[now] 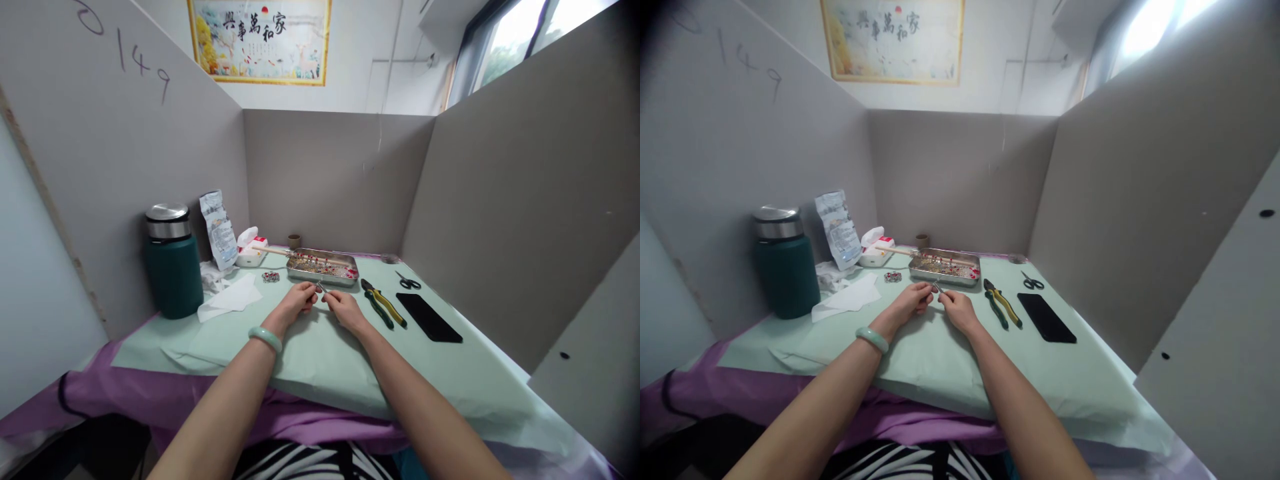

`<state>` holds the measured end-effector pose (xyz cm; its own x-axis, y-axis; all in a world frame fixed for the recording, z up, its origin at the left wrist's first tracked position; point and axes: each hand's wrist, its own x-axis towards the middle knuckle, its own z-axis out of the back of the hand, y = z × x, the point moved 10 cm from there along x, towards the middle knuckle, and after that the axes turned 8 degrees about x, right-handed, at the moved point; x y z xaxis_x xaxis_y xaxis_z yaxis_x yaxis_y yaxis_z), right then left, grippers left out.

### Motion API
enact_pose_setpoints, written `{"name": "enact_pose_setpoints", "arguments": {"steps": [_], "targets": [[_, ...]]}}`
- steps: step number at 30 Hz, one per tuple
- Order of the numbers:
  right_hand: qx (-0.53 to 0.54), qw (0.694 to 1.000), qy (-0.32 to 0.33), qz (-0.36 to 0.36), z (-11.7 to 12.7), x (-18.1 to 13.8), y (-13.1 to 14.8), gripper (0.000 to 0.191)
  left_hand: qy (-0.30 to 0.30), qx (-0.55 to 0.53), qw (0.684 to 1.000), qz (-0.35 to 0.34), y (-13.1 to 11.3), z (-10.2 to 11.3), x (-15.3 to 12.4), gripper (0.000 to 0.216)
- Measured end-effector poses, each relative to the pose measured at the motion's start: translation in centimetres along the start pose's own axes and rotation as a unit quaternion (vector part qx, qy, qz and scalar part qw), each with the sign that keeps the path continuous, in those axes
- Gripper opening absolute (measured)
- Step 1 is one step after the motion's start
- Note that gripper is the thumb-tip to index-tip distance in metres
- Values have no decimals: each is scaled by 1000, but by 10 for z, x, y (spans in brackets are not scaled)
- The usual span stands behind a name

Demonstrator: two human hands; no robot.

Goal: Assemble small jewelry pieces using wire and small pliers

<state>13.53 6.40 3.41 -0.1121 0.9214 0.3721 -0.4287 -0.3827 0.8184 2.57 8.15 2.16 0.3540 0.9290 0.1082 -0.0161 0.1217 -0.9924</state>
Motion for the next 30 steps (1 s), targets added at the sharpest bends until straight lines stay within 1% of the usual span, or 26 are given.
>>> {"name": "enact_pose_setpoints", "arguments": {"steps": [7, 10, 19, 30], "targets": [[-28, 999, -5, 23, 1, -1, 6, 33, 2, -19, 1000, -19, -3, -1, 0, 18], [-34, 999, -7, 21, 2, -2, 7, 33, 4, -33, 999, -33, -5, -1, 1, 16], [-34, 999, 8, 12, -1, -3, 8, 33, 1, -48, 997, -53, -9, 1, 1, 26], [-39, 999, 9, 29, -2, -2, 6, 36, 17, -16, 999, -48, -13, -6, -3, 30]]}}
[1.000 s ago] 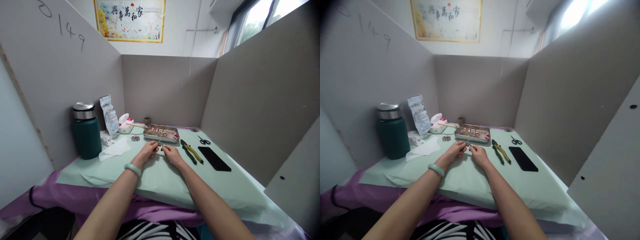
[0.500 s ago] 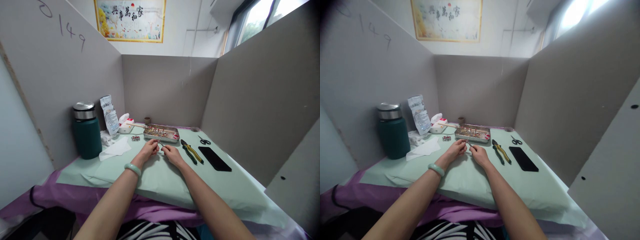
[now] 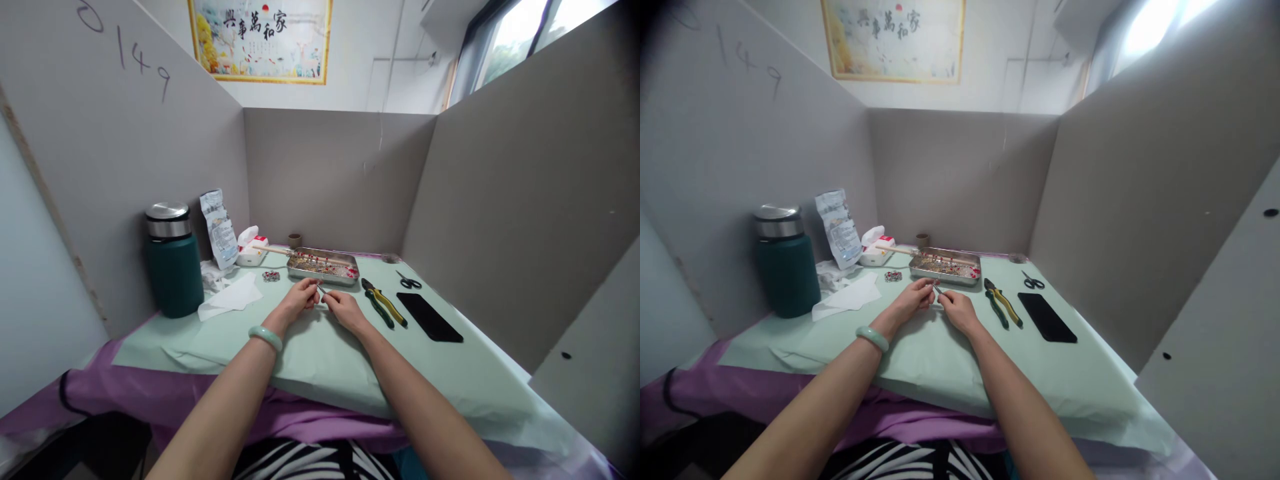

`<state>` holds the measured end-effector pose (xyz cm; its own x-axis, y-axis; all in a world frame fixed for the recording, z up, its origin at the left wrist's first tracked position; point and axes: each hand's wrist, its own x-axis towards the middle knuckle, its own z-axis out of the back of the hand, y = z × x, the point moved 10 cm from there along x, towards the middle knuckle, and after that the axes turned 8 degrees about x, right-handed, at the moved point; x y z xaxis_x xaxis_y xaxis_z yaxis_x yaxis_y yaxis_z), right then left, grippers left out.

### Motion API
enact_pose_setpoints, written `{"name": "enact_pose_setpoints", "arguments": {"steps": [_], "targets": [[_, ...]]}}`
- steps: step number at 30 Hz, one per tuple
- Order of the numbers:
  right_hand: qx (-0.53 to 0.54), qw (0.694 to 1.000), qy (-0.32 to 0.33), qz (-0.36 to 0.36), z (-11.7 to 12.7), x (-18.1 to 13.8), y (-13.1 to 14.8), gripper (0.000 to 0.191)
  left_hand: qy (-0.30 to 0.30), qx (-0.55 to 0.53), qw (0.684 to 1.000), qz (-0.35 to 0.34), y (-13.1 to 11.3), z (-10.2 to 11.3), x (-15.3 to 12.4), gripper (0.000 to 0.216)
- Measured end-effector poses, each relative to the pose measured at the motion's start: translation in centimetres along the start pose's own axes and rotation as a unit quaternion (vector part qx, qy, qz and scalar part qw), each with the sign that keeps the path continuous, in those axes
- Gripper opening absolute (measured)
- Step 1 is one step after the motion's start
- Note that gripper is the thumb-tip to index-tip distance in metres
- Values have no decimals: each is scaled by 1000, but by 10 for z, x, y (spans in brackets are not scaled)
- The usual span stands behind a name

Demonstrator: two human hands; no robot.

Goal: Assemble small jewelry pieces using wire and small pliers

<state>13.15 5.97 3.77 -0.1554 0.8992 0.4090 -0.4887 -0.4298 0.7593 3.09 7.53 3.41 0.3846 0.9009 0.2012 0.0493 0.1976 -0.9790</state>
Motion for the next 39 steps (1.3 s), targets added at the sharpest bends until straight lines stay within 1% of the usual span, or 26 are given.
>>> {"name": "enact_pose_setpoints", "arguments": {"steps": [5, 15, 20, 24, 29, 33, 36, 39], "targets": [[9, 1000, 2, 10, 0, -1, 2, 36, 7, 0, 1000, 2, 3, 0, 2, 30], [44, 999, 15, -7, -1, -1, -1, 34, 45, -22, 999, 2, 8, -3, 3, 29], [16, 1000, 5, -3, 1, 0, -1, 34, 35, -20, 999, 10, 8, -3, 3, 26], [-21, 1000, -18, -3, 5, 1, -3, 35, 10, -7, 999, 36, 12, 0, 2, 29], [-56, 998, -28, -9, 8, 2, -5, 34, -10, 68, 997, 30, 13, 5, 3, 27], [-84, 996, -22, -11, 5, 1, -4, 33, -50, 158, 986, 12, 9, 15, 4, 23], [-131, 991, -34, -12, 4, 0, -1, 32, -82, 247, 966, -7, 2, 22, 5, 22], [-173, 984, -48, -18, 4, -1, 0, 32, -110, 330, 936, -50, -11, 26, 4, 22]]}}
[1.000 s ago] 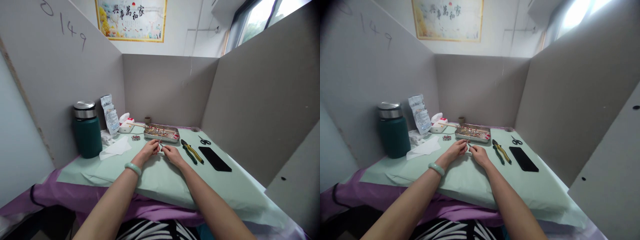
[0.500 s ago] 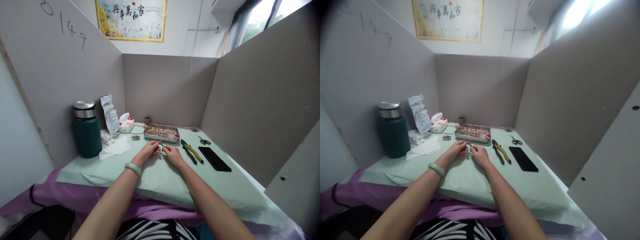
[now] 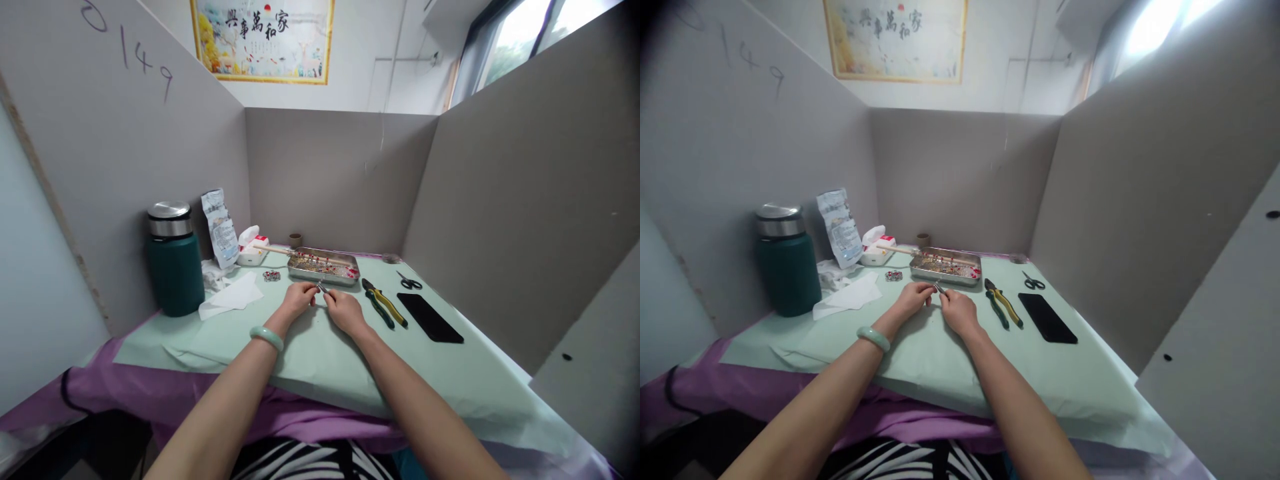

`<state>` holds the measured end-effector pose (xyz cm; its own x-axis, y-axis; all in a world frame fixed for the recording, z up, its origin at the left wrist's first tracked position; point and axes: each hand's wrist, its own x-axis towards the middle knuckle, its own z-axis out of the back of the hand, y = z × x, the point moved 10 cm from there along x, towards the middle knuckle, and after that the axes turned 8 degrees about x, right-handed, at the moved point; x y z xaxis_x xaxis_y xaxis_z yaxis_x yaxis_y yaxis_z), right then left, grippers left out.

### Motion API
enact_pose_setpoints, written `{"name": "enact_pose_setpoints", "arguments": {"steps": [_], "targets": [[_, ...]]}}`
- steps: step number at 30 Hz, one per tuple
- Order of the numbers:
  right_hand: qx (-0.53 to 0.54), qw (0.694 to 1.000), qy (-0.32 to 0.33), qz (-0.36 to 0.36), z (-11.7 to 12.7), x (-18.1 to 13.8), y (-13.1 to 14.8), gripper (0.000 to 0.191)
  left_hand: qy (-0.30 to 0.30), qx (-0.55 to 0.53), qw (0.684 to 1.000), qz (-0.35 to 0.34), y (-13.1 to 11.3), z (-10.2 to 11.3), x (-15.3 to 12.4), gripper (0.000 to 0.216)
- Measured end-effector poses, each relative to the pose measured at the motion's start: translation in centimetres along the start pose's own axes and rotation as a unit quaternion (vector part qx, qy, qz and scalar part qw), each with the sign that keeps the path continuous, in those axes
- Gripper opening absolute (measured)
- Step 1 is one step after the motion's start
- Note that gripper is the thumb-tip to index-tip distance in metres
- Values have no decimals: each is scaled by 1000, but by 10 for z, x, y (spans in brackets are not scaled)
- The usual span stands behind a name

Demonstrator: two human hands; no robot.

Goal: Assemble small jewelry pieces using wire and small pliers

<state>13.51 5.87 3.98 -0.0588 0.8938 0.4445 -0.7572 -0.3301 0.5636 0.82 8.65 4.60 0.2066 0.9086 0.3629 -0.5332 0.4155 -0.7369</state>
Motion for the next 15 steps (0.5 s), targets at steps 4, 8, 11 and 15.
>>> {"name": "enact_pose_setpoints", "arguments": {"steps": [4, 8, 11, 15], "targets": [[29, 999, 29, -2, -6, 1, -2, 31, -15, 58, 998, -29, -6, 3, 0, 24], [41, 999, 26, -9, -5, 1, -6, 32, -30, 62, 997, -24, -6, 4, -1, 23], [42, 999, 14, -11, -4, 0, -7, 33, -7, 12, 1000, 9, 0, -3, -1, 23], [62, 998, 11, -5, -3, 1, -7, 33, 59, -113, 990, 66, 6, -18, -5, 20]]}}
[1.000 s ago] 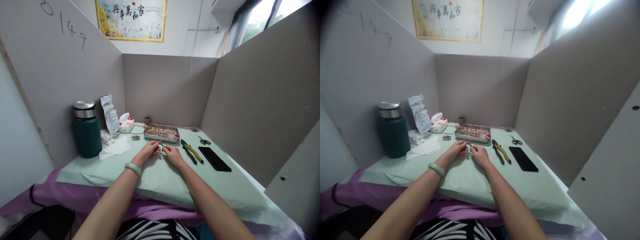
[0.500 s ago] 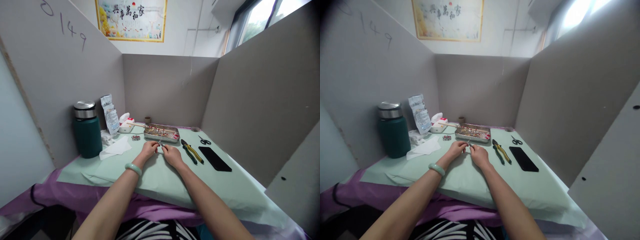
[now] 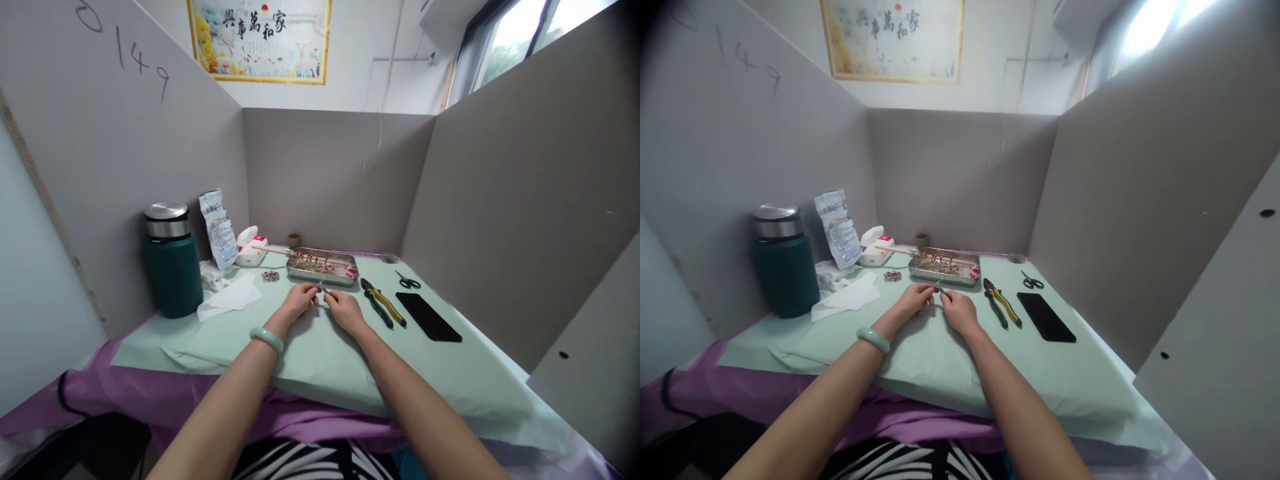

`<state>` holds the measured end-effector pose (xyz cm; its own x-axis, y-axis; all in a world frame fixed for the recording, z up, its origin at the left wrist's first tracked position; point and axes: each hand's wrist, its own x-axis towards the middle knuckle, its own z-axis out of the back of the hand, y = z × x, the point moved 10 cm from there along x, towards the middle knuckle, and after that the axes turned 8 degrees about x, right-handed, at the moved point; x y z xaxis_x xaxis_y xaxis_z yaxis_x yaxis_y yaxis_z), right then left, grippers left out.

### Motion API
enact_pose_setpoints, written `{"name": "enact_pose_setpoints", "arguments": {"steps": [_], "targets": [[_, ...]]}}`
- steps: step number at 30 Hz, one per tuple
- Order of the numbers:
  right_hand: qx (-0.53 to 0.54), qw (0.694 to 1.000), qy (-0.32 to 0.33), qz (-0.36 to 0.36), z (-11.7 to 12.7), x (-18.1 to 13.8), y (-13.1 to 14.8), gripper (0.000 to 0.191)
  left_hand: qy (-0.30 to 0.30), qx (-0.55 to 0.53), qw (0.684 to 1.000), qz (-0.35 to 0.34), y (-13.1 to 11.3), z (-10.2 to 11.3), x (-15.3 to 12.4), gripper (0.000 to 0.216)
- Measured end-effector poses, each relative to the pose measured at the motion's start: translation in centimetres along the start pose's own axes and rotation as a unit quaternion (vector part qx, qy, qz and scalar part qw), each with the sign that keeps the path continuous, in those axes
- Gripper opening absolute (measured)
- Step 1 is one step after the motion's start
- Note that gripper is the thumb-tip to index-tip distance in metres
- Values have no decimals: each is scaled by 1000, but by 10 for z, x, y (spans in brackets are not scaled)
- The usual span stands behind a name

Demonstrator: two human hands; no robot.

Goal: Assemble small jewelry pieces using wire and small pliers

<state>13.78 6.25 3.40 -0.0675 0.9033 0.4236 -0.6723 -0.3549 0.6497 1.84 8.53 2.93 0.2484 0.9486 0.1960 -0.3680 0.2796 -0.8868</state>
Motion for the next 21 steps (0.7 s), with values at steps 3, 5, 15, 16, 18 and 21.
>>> {"name": "enact_pose_setpoints", "arguments": {"steps": [3, 5, 15, 16, 18, 21], "targets": [[17, 1000, -7, 9, 2, 0, 2, 33, 13, -68, 998, 13, 1, -2, -1, 20], [28, 999, -9, 15, 3, -1, 3, 33, 8, -94, 996, 10, 0, 0, -1, 20], [12, 999, -2, 33, 3, -4, 11, 33, 7, -45, 999, -5, -5, 1, -2, 20], [9, 999, -1, 34, 2, -4, 11, 33, 5, -36, 999, -4, -5, 2, -2, 20], [8, 999, 1, 35, 2, -4, 10, 32, 0, -10, 1000, -4, -4, 3, -1, 19], [16, 999, 9, 33, 0, -3, 9, 32, -7, 39, 999, -13, -5, 5, -1, 20]]}}
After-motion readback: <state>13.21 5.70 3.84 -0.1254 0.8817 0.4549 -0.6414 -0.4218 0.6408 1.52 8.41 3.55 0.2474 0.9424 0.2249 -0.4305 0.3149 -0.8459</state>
